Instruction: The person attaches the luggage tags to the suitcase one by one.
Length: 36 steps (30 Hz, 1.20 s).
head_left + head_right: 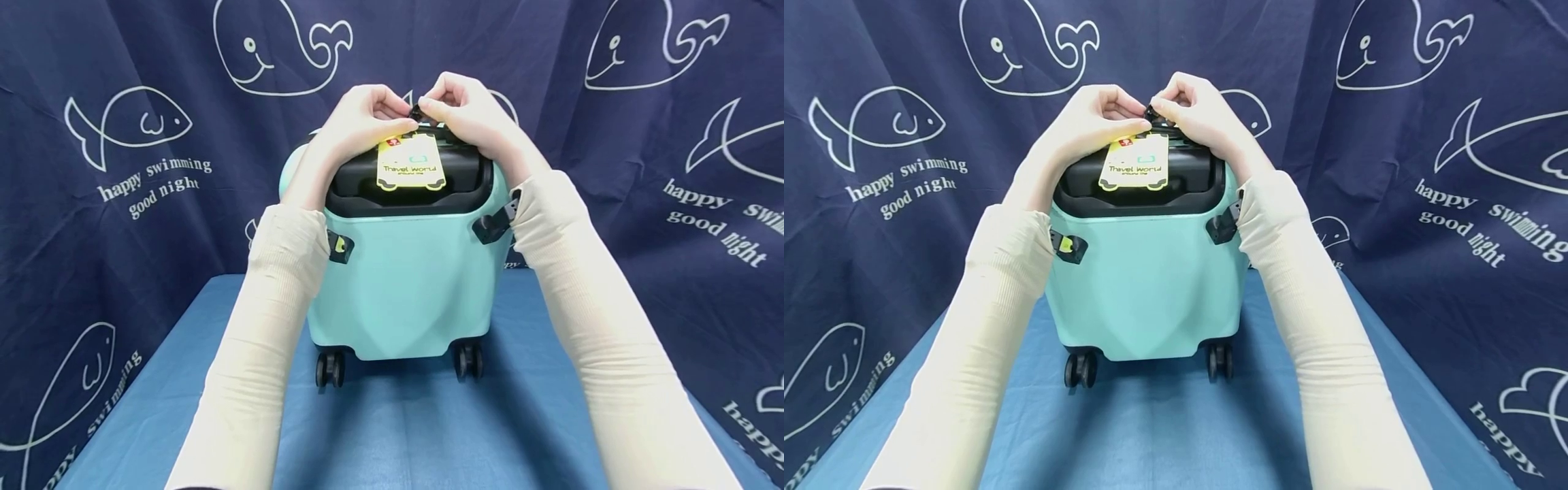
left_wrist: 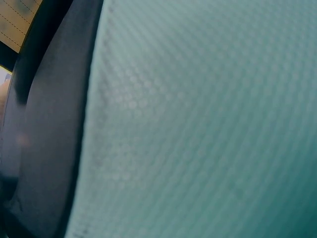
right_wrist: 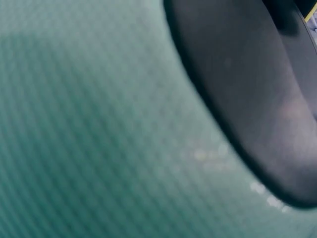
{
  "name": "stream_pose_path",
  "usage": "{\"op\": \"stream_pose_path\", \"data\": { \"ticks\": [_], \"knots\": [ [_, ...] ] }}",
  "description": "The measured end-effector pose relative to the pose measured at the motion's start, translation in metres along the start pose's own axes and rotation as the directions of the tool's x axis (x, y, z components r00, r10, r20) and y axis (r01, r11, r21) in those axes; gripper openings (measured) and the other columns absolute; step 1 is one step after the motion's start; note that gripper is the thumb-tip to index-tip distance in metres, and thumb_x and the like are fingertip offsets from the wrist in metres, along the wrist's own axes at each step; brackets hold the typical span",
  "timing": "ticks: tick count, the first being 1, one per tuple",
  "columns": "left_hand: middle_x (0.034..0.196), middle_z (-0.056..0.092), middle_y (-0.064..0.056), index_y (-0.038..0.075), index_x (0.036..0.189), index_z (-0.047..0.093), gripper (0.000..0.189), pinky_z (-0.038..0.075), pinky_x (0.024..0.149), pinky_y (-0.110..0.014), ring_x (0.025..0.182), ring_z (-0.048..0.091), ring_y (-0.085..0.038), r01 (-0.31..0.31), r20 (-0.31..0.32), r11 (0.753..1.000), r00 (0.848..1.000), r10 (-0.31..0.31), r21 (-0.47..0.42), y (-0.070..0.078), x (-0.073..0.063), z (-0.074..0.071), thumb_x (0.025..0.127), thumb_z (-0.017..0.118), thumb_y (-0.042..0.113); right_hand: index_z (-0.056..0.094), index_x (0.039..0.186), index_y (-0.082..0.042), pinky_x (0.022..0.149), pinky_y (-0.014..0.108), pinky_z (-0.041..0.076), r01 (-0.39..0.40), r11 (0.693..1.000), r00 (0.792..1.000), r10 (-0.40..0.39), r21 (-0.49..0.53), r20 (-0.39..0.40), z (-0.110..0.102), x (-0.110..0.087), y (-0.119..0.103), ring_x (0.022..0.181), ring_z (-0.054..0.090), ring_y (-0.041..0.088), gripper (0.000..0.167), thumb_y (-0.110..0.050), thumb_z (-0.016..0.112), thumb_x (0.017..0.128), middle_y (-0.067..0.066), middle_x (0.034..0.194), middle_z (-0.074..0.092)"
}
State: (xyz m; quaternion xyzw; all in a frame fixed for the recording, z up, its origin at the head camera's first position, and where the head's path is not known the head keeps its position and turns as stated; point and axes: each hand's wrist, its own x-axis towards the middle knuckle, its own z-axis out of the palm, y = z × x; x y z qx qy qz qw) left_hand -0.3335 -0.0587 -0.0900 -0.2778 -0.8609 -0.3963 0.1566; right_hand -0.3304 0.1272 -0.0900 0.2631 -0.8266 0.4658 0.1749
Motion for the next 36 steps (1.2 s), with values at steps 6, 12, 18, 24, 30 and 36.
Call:
{"op": "stream_pose_path", "data": {
  "ticks": [6,12,18,24,30,36],
  "knots": [
    [0.097,0.067,-0.004,0.005,0.107,0.064,0.032,0.047,0.08,-0.016,0.082,0.062,-0.007,0.0,0.0,1.0,1.0,0.0,-0.007,0.001,0.0003,-0.0003,0.083,0.071,0.025,0.058,0.083,-0.016,0.064,0.021,0.036,-0.004,1.0,1.0,0.004,0.02,0.004,-0.0009,0.0007,-0.0005,0.067,0.049,0.007,0.009,-0.019,0.058,0.092,-0.008,0.072,0.058],
    [0.097,0.067,-0.004,0.005,0.105,0.064,0.031,0.047,0.081,-0.017,0.083,0.062,-0.008,0.002,-0.003,1.0,1.0,-0.002,-0.015,0.0003,0.0003,-0.0002,0.083,0.071,0.025,0.065,0.097,-0.015,0.073,0.021,0.039,-0.063,0.998,0.998,0.063,0.015,0.021,-0.0011,0.0,-0.0039,0.079,0.053,0.01,0.017,-0.03,0.061,0.091,-0.009,0.079,0.061],
    [0.097,0.067,-0.004,0.006,0.107,0.065,0.031,0.047,0.081,-0.017,0.082,0.062,-0.008,0.005,0.003,1.0,1.0,-0.005,0.002,0.0003,-0.0003,0.0,0.083,0.071,0.026,0.06,0.084,-0.017,0.068,0.019,0.037,-0.047,0.998,0.999,0.047,0.031,0.012,-0.0003,0.0006,-0.002,0.071,0.052,0.006,0.007,-0.022,0.062,0.09,-0.01,0.074,0.061],
    [0.097,0.067,-0.004,0.006,0.107,0.065,0.031,0.047,0.08,-0.017,0.082,0.062,-0.007,0.004,0.002,1.0,1.0,-0.004,0.0,0.0001,-0.0004,0.0007,0.083,0.071,0.026,0.058,0.079,-0.016,0.061,0.021,0.035,0.002,0.999,1.0,-0.002,0.043,0.002,0.0001,0.0008,0.0004,0.063,0.049,0.005,0.011,-0.017,0.063,0.089,-0.007,0.069,0.059],
    [0.097,0.067,-0.004,0.006,0.106,0.065,0.032,0.047,0.081,-0.017,0.082,0.062,-0.007,0.007,0.0,1.0,1.0,-0.007,-0.005,-0.0004,0.0001,0.0013,0.082,0.072,0.026,0.057,0.075,-0.016,0.058,0.022,0.032,0.025,0.999,1.0,-0.025,0.035,-0.017,0.0005,0.0007,0.0021,0.06,0.045,0.006,0.015,-0.016,0.064,0.088,-0.007,0.066,0.055],
    [0.097,0.067,-0.004,0.005,0.106,0.065,0.031,0.047,0.08,-0.017,0.082,0.062,-0.008,0.008,0.0,1.0,1.0,-0.008,-0.013,-0.0007,0.0013,0.0014,0.083,0.071,0.025,0.061,0.081,-0.016,0.062,0.022,0.036,0.006,0.998,1.0,-0.005,0.055,-0.021,-0.0003,0.0006,0.0012,0.065,0.05,0.008,0.009,-0.021,0.063,0.089,-0.007,0.07,0.059]
  ]
}}
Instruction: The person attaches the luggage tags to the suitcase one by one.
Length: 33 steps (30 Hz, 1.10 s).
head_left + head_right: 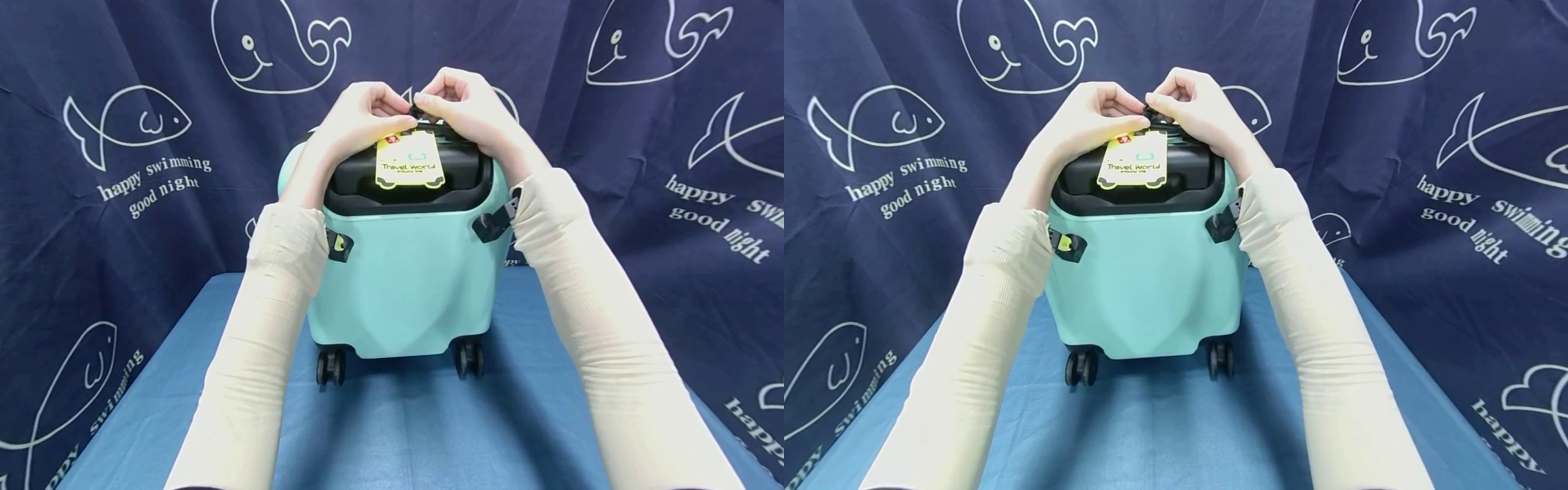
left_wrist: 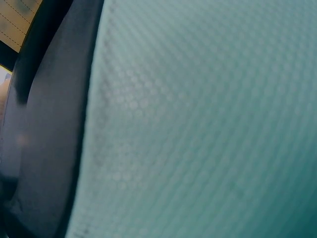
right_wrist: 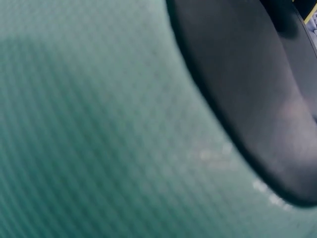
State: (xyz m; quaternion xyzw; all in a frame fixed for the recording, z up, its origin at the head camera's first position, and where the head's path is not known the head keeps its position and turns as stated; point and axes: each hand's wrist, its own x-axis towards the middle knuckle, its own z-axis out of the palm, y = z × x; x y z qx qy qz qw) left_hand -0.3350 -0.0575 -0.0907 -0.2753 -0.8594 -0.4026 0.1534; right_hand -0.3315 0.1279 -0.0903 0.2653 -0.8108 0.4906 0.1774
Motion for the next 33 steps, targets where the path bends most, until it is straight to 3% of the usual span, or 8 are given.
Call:
{"op": "stream_pose_path", "data": {
  "ticks": [6,14,22,29,33],
  "knots": [
    [0.097,0.067,-0.004,0.005,0.105,0.064,0.03,0.047,0.08,-0.017,0.083,0.062,-0.008,-0.004,0.0,1.0,1.0,0.004,-0.006,-0.0009,0.0015,-0.0002,0.083,0.071,0.024,0.065,0.09,-0.015,0.068,0.021,0.04,-0.026,1.0,1.0,0.025,0.011,0.015,0.0001,-0.0005,-0.0018,0.073,0.054,0.009,0.01,-0.026,0.063,0.09,-0.007,0.074,0.062],
    [0.096,0.067,-0.004,0.006,0.106,0.065,0.031,0.047,0.079,-0.017,0.081,0.062,-0.008,0.001,0.005,1.0,1.0,-0.001,-0.008,0.0003,0.0004,0.0003,0.083,0.071,0.024,0.057,0.078,-0.017,0.06,0.022,0.033,-0.003,0.999,1.0,0.003,-0.053,-0.006,-0.0001,-0.0005,-0.001,0.063,0.046,0.008,0.013,-0.019,0.063,0.089,-0.007,0.067,0.055],
    [0.096,0.067,-0.003,0.006,0.105,0.065,0.029,0.047,0.08,-0.017,0.082,0.062,-0.008,-0.011,-0.002,1.0,1.0,0.011,0.011,0.0008,-0.0009,-0.0008,0.084,0.07,0.025,0.056,0.076,-0.017,0.058,0.022,0.032,0.027,0.997,0.999,-0.028,-0.074,-0.019,0.0007,-0.0002,-0.0008,0.059,0.043,0.007,0.015,-0.018,0.062,0.089,-0.006,0.066,0.053],
    [0.097,0.066,-0.002,0.007,0.106,0.064,0.03,0.046,0.083,-0.017,0.085,0.062,-0.009,0.008,-0.006,1.0,1.0,-0.008,0.011,0.001,-0.0018,-0.0002,0.083,0.07,0.026,0.063,0.086,-0.014,0.063,0.021,0.038,-0.012,1.0,1.0,0.012,0.014,0.009,0.0011,-0.0019,-0.003,0.067,0.052,0.007,0.009,-0.023,0.065,0.088,-0.006,0.073,0.061],
    [0.098,0.066,-0.002,0.007,0.107,0.065,0.031,0.046,0.082,-0.017,0.085,0.062,-0.008,0.003,-0.004,1.0,1.0,-0.003,0.013,0.0006,-0.001,0.0006,0.083,0.07,0.026,0.063,0.084,-0.015,0.06,0.02,0.036,0.003,1.0,1.0,-0.003,0.012,0.007,0.0004,-0.0025,-0.0024,0.064,0.05,0.007,0.007,-0.019,0.067,0.087,-0.006,0.072,0.061]
  ]
}}
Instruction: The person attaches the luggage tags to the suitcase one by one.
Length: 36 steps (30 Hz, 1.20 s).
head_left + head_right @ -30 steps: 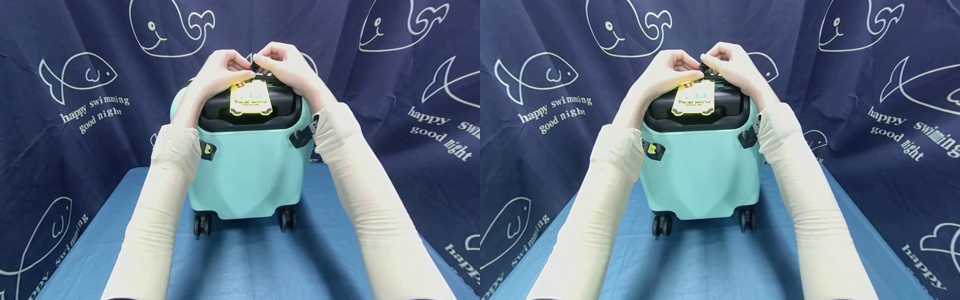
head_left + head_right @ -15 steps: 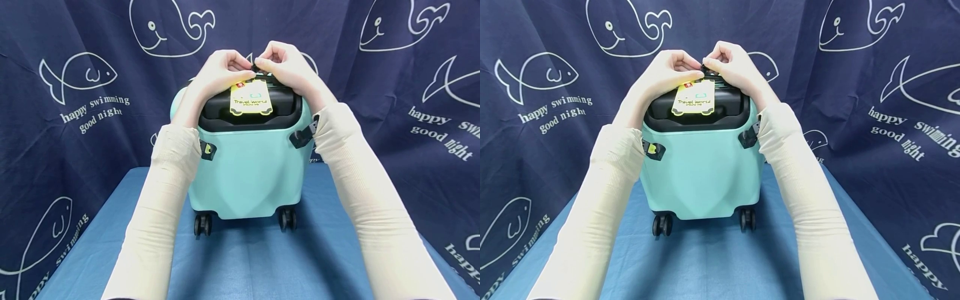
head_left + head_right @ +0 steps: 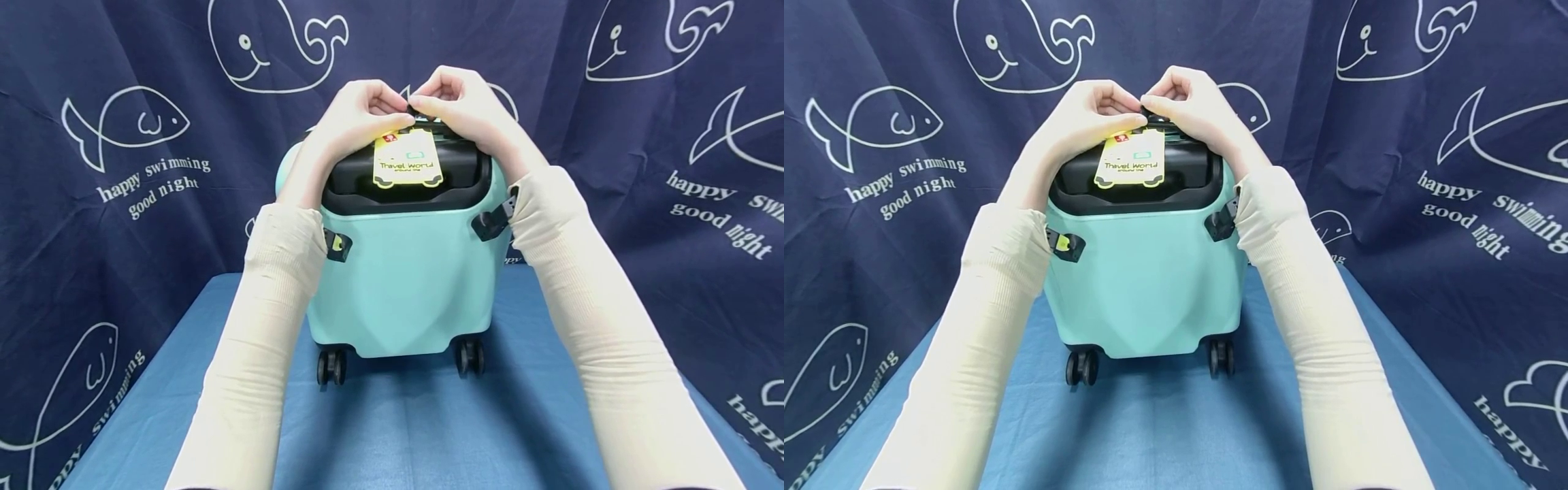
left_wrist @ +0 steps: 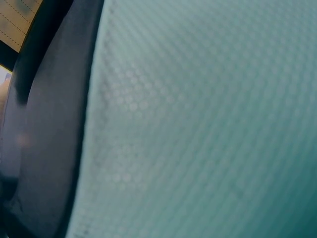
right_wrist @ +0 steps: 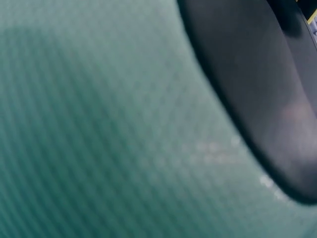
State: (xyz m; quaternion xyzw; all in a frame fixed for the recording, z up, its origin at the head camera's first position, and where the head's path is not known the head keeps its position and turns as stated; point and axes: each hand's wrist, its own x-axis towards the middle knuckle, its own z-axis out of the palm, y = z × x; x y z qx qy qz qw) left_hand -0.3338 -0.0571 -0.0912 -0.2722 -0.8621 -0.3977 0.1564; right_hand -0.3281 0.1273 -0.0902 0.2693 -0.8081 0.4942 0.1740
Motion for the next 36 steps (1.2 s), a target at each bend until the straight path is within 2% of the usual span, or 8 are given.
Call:
{"op": "stream_pose_path", "data": {
  "ticks": [6,14,20,26,36],
  "knots": [
    [0.098,0.067,-0.002,0.007,0.108,0.065,0.031,0.047,0.082,-0.017,0.084,0.062,-0.008,-0.004,0.005,1.0,1.0,0.004,-0.004,0.0007,0.001,0.0002,0.083,0.071,0.026,0.058,0.076,-0.017,0.056,0.021,0.031,0.043,0.997,0.999,-0.045,-0.071,-0.03,0.0001,0.001,0.0028,0.058,0.042,0.007,0.014,-0.014,0.065,0.088,-0.008,0.067,0.054],
    [0.098,0.067,-0.004,0.006,0.107,0.066,0.031,0.047,0.08,-0.016,0.081,0.062,-0.007,-0.037,0.006,0.999,0.999,0.037,0.015,0.0024,0.0005,-0.0006,0.084,0.07,0.025,0.058,0.074,-0.016,0.057,0.021,0.032,0.028,0.999,0.998,-0.031,-0.043,-0.049,-0.0001,0.0023,0.0016,0.059,0.044,0.007,0.016,-0.011,0.064,0.088,-0.008,0.067,0.054],
    [0.094,0.067,-0.001,0.006,0.106,0.066,0.03,0.047,0.08,-0.016,0.081,0.062,-0.007,-0.035,0.008,0.999,0.999,0.035,0.005,0.0021,0.0012,-0.001,0.083,0.07,0.025,0.059,0.074,-0.017,0.056,0.021,0.033,0.002,0.999,0.998,-0.004,-0.045,-0.056,-0.0006,0.0024,-0.0002,0.058,0.044,0.006,0.016,-0.012,0.063,0.088,-0.008,0.065,0.054],
    [0.094,0.067,-0.001,0.007,0.106,0.067,0.029,0.047,0.079,-0.016,0.081,0.062,-0.007,-0.028,0.012,1.0,1.0,0.028,-0.002,0.0027,0.0018,-0.001,0.084,0.07,0.025,0.058,0.074,-0.016,0.055,0.02,0.033,0.008,0.999,0.999,-0.01,-0.039,-0.046,0.0,0.0022,0.0008,0.057,0.044,0.005,0.016,-0.011,0.062,0.089,-0.008,0.064,0.054],
    [0.096,0.066,-0.002,0.007,0.105,0.066,0.029,0.047,0.08,-0.017,0.083,0.062,-0.008,-0.017,0.002,1.0,1.0,0.017,-0.006,0.0007,0.0,0.0001,0.084,0.07,0.025,0.061,0.083,-0.016,0.061,0.021,0.038,-0.004,1.0,1.0,0.005,0.026,-0.03,0.0009,0.0008,0.002,0.064,0.05,0.007,0.006,-0.017,0.063,0.089,-0.007,0.071,0.059]
  ]
}}
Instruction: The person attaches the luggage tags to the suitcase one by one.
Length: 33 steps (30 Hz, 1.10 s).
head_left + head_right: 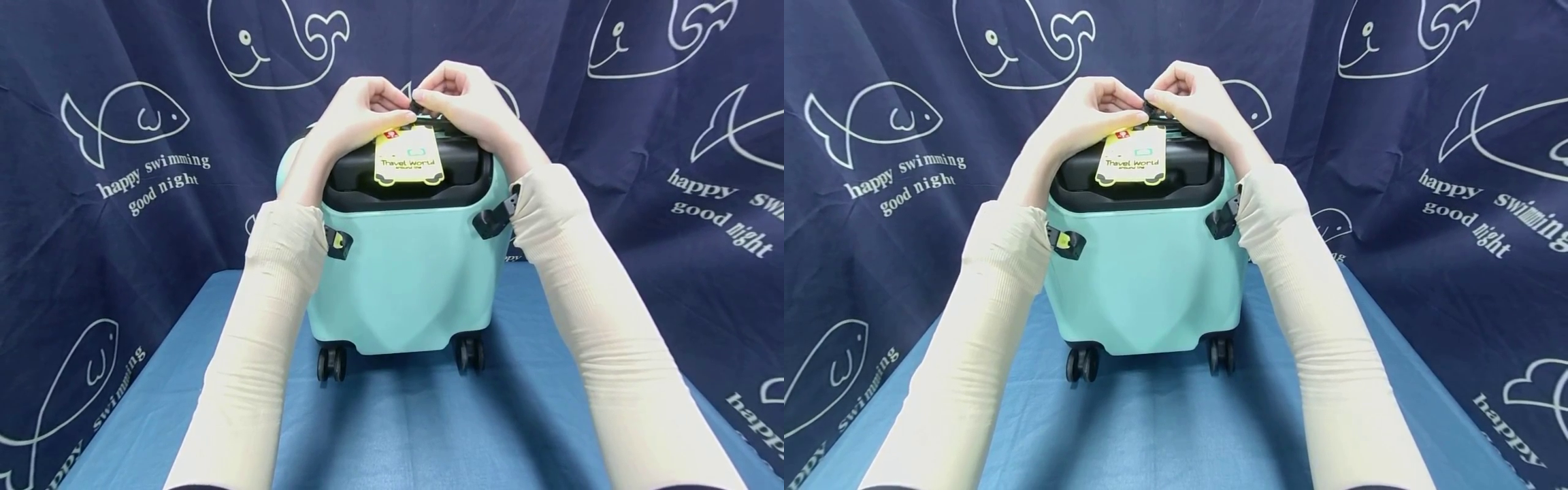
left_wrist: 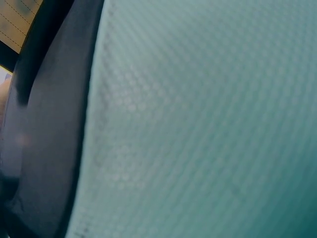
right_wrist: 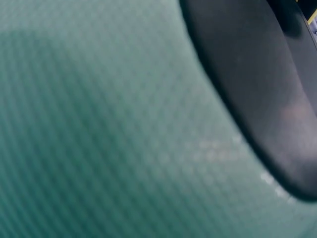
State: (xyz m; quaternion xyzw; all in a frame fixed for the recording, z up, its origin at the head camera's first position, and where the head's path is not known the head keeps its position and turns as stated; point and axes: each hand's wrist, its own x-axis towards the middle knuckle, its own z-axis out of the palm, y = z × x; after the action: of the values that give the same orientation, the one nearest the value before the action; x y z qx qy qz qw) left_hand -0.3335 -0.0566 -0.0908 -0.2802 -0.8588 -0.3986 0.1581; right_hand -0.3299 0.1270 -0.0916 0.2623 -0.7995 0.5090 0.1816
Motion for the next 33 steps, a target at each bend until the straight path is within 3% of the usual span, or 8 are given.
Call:
{"op": "stream_pose_path", "data": {
  "ticks": [6,11,15,21,25,33],
  "knots": [
    [0.096,0.066,-0.002,0.007,0.104,0.065,0.028,0.046,0.08,-0.017,0.084,0.062,-0.009,0.007,-0.009,1.0,1.0,-0.007,0.001,0.0007,-0.0005,-0.0007,0.084,0.07,0.026,0.06,0.084,-0.013,0.067,0.021,0.041,-0.038,0.999,0.998,0.039,0.017,-0.041,0.0002,0.0004,-0.0026,0.068,0.053,0.008,0.013,-0.023,0.058,0.093,-0.007,0.072,0.058],
    [0.096,0.066,-0.001,0.008,0.104,0.064,0.028,0.046,0.08,-0.017,0.084,0.062,-0.008,0.009,-0.01,1.0,1.0,-0.009,0.005,0.0016,-0.0007,-0.0007,0.084,0.069,0.026,0.061,0.069,-0.014,0.067,0.02,0.038,-0.152,0.985,0.986,0.146,-0.08,-0.081,-0.001,0.0009,-0.0056,0.068,0.051,0.007,0.036,-0.038,0.054,0.094,-0.009,0.065,0.056],
    [0.096,0.066,-0.001,0.008,0.105,0.064,0.028,0.046,0.081,-0.017,0.084,0.062,-0.008,0.015,-0.008,1.0,1.0,-0.015,0.004,0.0017,-0.0008,-0.0011,0.084,0.069,0.026,0.064,0.07,-0.016,0.067,0.023,0.036,-0.187,0.973,0.982,0.182,-0.137,-0.049,-0.002,0.0004,-0.0069,0.073,0.051,0.009,0.038,-0.046,0.053,0.092,-0.007,0.068,0.058],
    [0.095,0.066,-0.001,0.007,0.104,0.065,0.028,0.046,0.081,-0.017,0.084,0.062,-0.008,0.014,-0.017,1.0,1.0,-0.014,0.005,0.0012,-0.0005,-0.0022,0.083,0.071,0.025,0.066,0.085,-0.016,0.066,0.022,0.036,-0.126,0.99,0.992,0.126,-0.06,-0.003,-0.0027,0.0001,-0.0052,0.076,0.051,0.011,0.021,-0.037,0.062,0.088,-0.006,0.073,0.059],
    [0.094,0.066,0.0,0.007,0.104,0.065,0.029,0.046,0.081,-0.017,0.083,0.062,-0.008,0.007,-0.019,1.0,1.0,-0.007,0.009,0.0007,-0.0003,-0.0025,0.083,0.071,0.025,0.06,0.082,-0.016,0.062,0.021,0.034,-0.067,0.997,0.998,0.067,-0.03,0.019,-0.0029,0.0004,-0.0032,0.068,0.047,0.011,0.014,-0.027,0.067,0.086,-0.007,0.068,0.054],
    [0.095,0.067,-0.001,0.008,0.102,0.065,0.029,0.047,0.08,-0.017,0.083,0.063,-0.008,0.024,-0.034,1.0,0.999,-0.024,-0.006,0.0005,-0.0003,-0.0024,0.081,0.073,0.026,0.062,0.082,-0.015,0.062,0.021,0.035,-0.06,0.998,0.997,0.059,0.024,0.039,-0.004,0.0003,-0.0017,0.067,0.049,0.01,0.013,-0.024,0.071,0.082,-0.007,0.068,0.058]
  ]
}}
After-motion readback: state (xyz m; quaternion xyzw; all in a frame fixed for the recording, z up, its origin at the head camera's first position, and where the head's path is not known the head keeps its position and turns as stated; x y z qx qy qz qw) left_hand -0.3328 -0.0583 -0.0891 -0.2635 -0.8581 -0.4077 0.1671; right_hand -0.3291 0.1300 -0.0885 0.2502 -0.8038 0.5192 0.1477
